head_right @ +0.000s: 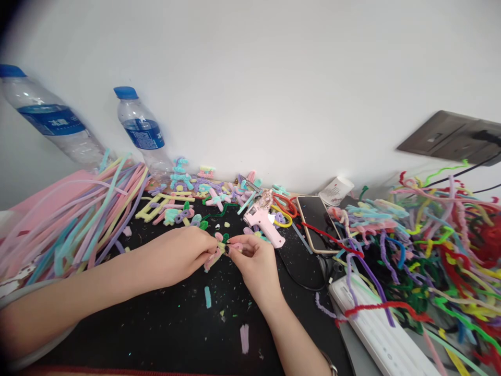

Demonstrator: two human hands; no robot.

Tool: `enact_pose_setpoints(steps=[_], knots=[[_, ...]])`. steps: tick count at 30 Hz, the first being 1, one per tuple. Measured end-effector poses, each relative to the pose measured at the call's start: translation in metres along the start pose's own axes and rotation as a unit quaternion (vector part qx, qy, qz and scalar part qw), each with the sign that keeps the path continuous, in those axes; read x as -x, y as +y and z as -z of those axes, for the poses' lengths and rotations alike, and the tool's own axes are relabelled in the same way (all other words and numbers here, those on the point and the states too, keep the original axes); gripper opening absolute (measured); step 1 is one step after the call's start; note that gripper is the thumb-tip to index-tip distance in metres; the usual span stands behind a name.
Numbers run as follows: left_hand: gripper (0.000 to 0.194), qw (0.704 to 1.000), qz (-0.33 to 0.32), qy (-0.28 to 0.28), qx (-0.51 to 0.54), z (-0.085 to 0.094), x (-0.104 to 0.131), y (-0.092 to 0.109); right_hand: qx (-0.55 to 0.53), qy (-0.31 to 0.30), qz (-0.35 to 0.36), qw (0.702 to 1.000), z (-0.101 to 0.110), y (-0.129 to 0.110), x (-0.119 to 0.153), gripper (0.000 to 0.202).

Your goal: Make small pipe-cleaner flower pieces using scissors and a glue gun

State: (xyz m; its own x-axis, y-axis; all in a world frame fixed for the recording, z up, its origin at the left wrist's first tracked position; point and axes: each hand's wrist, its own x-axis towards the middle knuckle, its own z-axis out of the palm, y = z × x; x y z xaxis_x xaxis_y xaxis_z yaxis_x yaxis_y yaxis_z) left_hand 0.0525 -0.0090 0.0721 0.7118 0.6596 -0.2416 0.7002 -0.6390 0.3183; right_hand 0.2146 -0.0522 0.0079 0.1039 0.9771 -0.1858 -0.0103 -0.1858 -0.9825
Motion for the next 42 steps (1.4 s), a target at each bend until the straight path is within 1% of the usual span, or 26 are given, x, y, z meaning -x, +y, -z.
enact_pose_setpoints(steps=[5,7,10,14,18,21,24,26,27,30,32,36,42], knots=[[0.025,1.0,-0.003,0.001,0.007,-0.002,0.0,0.002,-0.022,-0.009,-0.006,1.0,0.001,0.002,0.0,0.019],[0.025,1.0,-0.009,0.012,0.022,-0.004,0.001,0.0,-0.034,-0.014,-0.007,0.999,0.002,0.002,-0.001,0.02],[0.027,0.997,-0.02,0.032,0.062,-0.006,0.001,-0.005,-0.053,-0.009,-0.011,0.998,0.003,0.002,-0.001,0.023],[0.029,0.991,-0.02,0.037,0.131,-0.006,0.002,-0.012,-0.067,0.005,-0.02,0.998,0.003,0.0,-0.001,0.024],[0.025,0.987,-0.017,0.081,0.138,-0.006,0.004,-0.018,-0.066,0.017,-0.022,0.997,0.002,-0.002,-0.001,0.025],[0.02,0.982,0.001,0.104,0.157,-0.006,0.007,-0.021,-0.073,0.026,-0.018,0.997,0.002,-0.001,-0.001,0.024],[0.02,0.967,0.053,0.113,0.221,-0.007,0.011,-0.026,-0.095,0.033,-0.014,0.995,0.003,-0.001,-0.001,0.023],[0.025,0.953,0.087,0.099,0.272,-0.009,0.015,-0.029,-0.115,0.033,-0.009,0.993,0.004,-0.001,-0.002,0.023],[0.028,0.946,0.096,0.08,0.298,-0.011,0.017,-0.03,-0.123,0.032,-0.006,0.992,0.004,-0.001,-0.002,0.023],[0.036,0.925,0.085,0.009,0.371,-0.02,0.02,-0.032,-0.136,0.03,0.002,0.99,0.004,-0.001,-0.002,0.021],[0.039,0.912,0.07,-0.017,0.404,-0.026,0.02,-0.032,-0.131,0.03,0.007,0.991,0.004,0.0,-0.002,0.02],[0.038,0.909,0.07,-0.003,0.411,-0.034,0.017,-0.031,-0.115,0.031,0.016,0.993,0.003,0.001,-0.002,0.021],[0.034,0.905,0.083,0.012,0.417,-0.04,0.015,-0.031,-0.112,0.035,0.01,0.993,0.001,0.0,-0.001,0.024]])
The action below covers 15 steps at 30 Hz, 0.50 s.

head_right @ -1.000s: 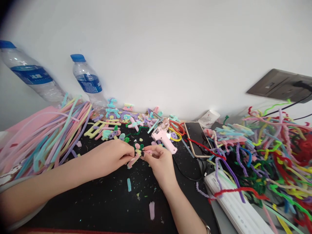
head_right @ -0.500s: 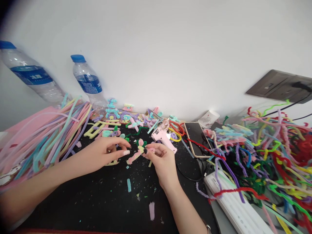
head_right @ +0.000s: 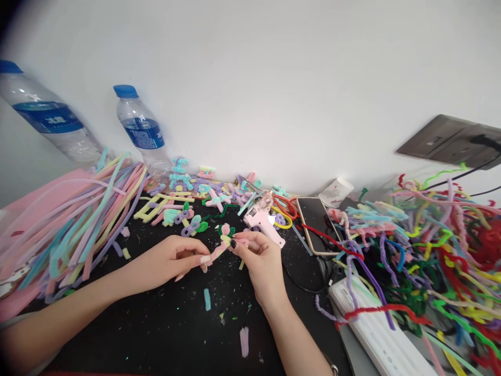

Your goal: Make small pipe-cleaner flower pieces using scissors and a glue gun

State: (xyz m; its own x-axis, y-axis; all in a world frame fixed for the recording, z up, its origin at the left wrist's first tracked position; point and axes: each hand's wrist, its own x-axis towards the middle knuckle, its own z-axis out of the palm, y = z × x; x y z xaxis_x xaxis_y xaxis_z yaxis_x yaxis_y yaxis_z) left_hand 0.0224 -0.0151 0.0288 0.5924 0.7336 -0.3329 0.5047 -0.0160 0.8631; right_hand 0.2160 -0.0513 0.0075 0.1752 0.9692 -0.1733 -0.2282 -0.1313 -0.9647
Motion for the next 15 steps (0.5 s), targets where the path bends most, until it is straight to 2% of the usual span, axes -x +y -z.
enact_pose_setpoints(steps=[5,9,15], knots=[[0.034,1.0,-0.006,0.007,0.009,-0.0006,0.0006,-0.0028,-0.008,-0.034,-0.006,0.999,0.0006,0.0002,0.0007,0.022],[0.031,0.999,-0.029,0.035,-0.013,-0.002,0.0006,-0.0049,0.0,-0.071,-0.011,0.997,-0.0015,-0.003,0.0021,0.026],[0.03,0.996,-0.049,0.057,-0.047,-0.0031,0.0005,-0.0035,0.026,-0.067,-0.013,0.997,-0.0015,-0.0046,0.0025,0.026]])
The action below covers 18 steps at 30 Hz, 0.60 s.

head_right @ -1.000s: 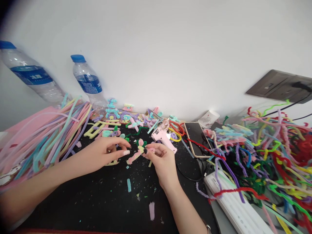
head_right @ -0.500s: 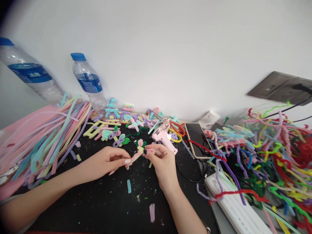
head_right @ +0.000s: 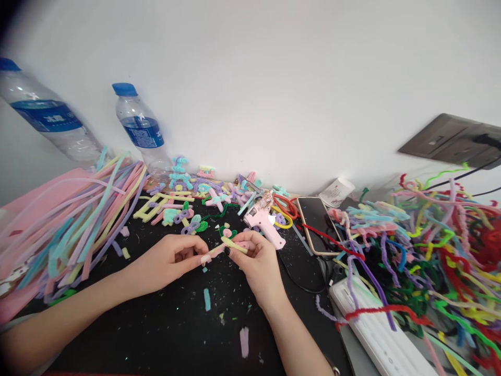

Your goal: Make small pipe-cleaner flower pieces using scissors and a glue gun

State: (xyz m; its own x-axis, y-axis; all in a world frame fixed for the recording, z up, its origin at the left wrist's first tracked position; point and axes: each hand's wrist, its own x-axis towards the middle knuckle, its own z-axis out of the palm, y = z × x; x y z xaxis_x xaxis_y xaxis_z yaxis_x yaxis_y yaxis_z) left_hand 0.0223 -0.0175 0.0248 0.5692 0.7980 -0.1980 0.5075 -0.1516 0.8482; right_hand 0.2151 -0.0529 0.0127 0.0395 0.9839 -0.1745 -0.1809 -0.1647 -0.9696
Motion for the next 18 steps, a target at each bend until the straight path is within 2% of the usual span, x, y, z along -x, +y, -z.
enact_pose_setpoints(steps=[5,11,18], knots=[[0.027,1.0,0.012,0.009,0.002,0.001,-0.001,0.002,0.001,-0.002,0.009,1.0,0.002,0.003,-0.001,0.027],[0.026,0.999,-0.003,0.035,0.003,0.0,-0.003,0.002,0.011,-0.009,0.023,1.0,0.003,0.008,-0.004,0.027],[0.024,0.998,-0.033,0.042,-0.03,0.001,-0.003,-0.002,0.092,-0.012,0.049,0.995,0.005,0.012,-0.006,0.016]])
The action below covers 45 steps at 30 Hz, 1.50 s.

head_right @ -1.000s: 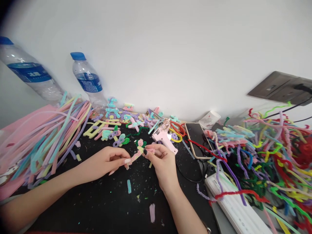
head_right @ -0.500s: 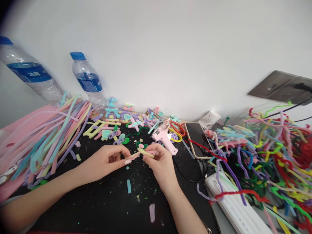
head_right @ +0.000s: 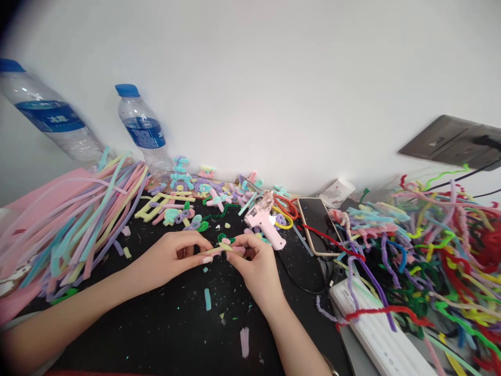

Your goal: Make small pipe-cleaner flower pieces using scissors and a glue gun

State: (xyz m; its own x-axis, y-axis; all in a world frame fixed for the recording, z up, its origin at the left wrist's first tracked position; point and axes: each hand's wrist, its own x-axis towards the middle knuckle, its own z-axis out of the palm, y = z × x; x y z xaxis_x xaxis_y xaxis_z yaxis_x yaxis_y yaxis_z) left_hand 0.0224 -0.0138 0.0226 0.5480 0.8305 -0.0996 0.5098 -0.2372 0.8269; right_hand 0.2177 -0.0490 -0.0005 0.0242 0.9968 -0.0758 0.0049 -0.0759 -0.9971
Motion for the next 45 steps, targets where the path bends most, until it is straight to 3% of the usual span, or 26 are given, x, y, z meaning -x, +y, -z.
enact_pose_setpoints(steps=[5,24,32,45], knots=[[0.025,1.0,-0.014,0.002,-0.022,-0.001,-0.0001,-0.0034,0.079,-0.013,0.028,0.996,0.002,0.0012,0.0001,0.01],[0.022,0.998,-0.034,0.024,-0.049,-0.003,-0.0005,-0.0007,0.15,-0.009,0.01,0.989,-0.003,-0.0057,0.004,0.01],[0.017,0.999,-0.029,0.02,-0.022,-0.0015,-0.001,0.0014,0.137,-0.034,0.009,0.99,-0.0016,-0.007,0.0022,0.008],[0.021,0.998,0.003,0.045,0.053,0.0056,-0.0009,-0.0017,0.068,-0.031,-0.045,0.996,0.005,-0.0073,0.0009,0.021]])
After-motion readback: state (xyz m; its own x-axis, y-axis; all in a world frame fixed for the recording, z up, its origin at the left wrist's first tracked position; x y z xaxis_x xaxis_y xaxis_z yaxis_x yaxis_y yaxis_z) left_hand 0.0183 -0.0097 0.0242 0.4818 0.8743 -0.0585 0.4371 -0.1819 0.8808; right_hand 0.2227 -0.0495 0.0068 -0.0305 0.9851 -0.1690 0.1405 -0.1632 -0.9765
